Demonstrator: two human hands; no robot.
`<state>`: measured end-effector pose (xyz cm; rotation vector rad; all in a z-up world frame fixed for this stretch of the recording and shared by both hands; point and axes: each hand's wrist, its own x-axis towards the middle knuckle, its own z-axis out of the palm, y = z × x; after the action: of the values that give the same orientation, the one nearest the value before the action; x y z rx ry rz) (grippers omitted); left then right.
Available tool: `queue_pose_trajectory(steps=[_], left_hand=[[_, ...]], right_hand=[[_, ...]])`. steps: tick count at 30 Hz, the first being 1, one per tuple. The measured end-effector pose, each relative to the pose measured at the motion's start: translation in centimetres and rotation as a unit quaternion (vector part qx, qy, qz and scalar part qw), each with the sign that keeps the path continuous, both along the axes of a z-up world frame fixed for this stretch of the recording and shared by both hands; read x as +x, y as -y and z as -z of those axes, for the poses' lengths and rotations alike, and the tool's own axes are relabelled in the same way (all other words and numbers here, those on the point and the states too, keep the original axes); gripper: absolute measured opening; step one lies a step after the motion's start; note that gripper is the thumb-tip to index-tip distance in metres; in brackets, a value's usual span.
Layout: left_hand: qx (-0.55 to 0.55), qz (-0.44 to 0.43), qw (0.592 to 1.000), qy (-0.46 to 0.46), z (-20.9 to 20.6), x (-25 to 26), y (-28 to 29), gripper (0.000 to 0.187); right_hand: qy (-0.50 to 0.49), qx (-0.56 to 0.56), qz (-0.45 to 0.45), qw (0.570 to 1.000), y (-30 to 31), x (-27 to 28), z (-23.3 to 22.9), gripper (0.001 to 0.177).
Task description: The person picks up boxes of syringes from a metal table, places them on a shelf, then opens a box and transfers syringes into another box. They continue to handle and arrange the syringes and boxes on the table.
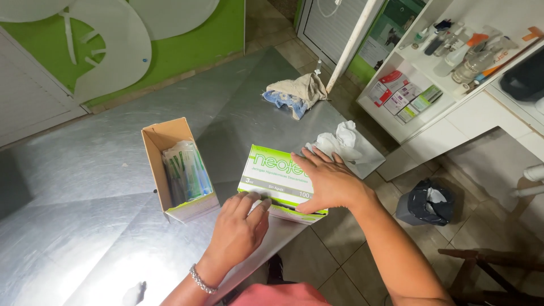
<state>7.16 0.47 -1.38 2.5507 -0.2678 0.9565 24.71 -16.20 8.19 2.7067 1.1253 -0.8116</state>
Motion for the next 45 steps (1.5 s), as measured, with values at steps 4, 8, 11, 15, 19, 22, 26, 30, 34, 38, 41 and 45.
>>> queue_pose_trajectory(steps=[4,8,11,15,19,22,26,30,34,38,41,45], left_hand=[[-0.003,-0.007,1.000,-0.015,0.7,-0.6,0.4,0.033],[-0.012,-0.019,1.000,-0.007,0.2,-0.7,0.5,0.032],[-0.010,-0.027,1.000,-0.009,0.0,-1.0,0.7,0.030],[0.006,-0.033,0.999,-0.018,0.1,-1.0,0.5,0.037],[0.009,-0.038,0.999,-0.034,0.1,-0.8,0.7,0.037],[0.030,-0.053,0.997,-0.037,0.7,-0.7,0.8,0.043],[0.045,-0.072,0.995,-0.045,1.1,-0.2,0.9,0.064],[-0.033,-0.121,0.992,-0.010,-0.8,0.9,0.9,0.052],[-0.056,-0.135,0.988,-0.052,-0.9,3.4,0.7,0.069],[-0.011,-0.171,0.980,-0.104,-0.1,4.6,0.4,0.076],[0.009,-0.187,0.980,-0.062,0.3,4.3,-0.2,0.061],[-0.234,-0.210,0.942,-0.119,-1.2,3.7,-1.7,0.067]], right_hand=[[0.078,0.059,-0.069,0.993,0.6,0.9,2.5,0.130],[0.016,0.057,-0.078,0.995,0.0,1.8,0.0,0.109],[-0.153,0.095,-0.023,0.983,0.5,5.8,-1.7,0.085],[-0.469,0.251,0.129,0.837,3.2,15.8,3.0,0.058],[-0.463,0.339,0.193,0.796,2.1,18.0,1.7,0.061],[-0.215,0.388,0.174,0.879,1.0,16.9,-0.4,0.038],[0.144,0.310,-0.012,0.940,1.0,16.6,3.2,0.042],[0.309,0.309,-0.051,0.898,0.5,13.1,4.7,0.045],[0.465,0.378,-0.087,0.796,0.6,9.4,3.9,0.045],[0.569,0.428,-0.140,0.688,1.1,6.5,3.5,0.036],[0.580,0.434,-0.108,0.681,1.8,5.5,3.7,0.039],[0.490,0.467,0.008,0.736,2.7,4.9,5.0,0.059]])
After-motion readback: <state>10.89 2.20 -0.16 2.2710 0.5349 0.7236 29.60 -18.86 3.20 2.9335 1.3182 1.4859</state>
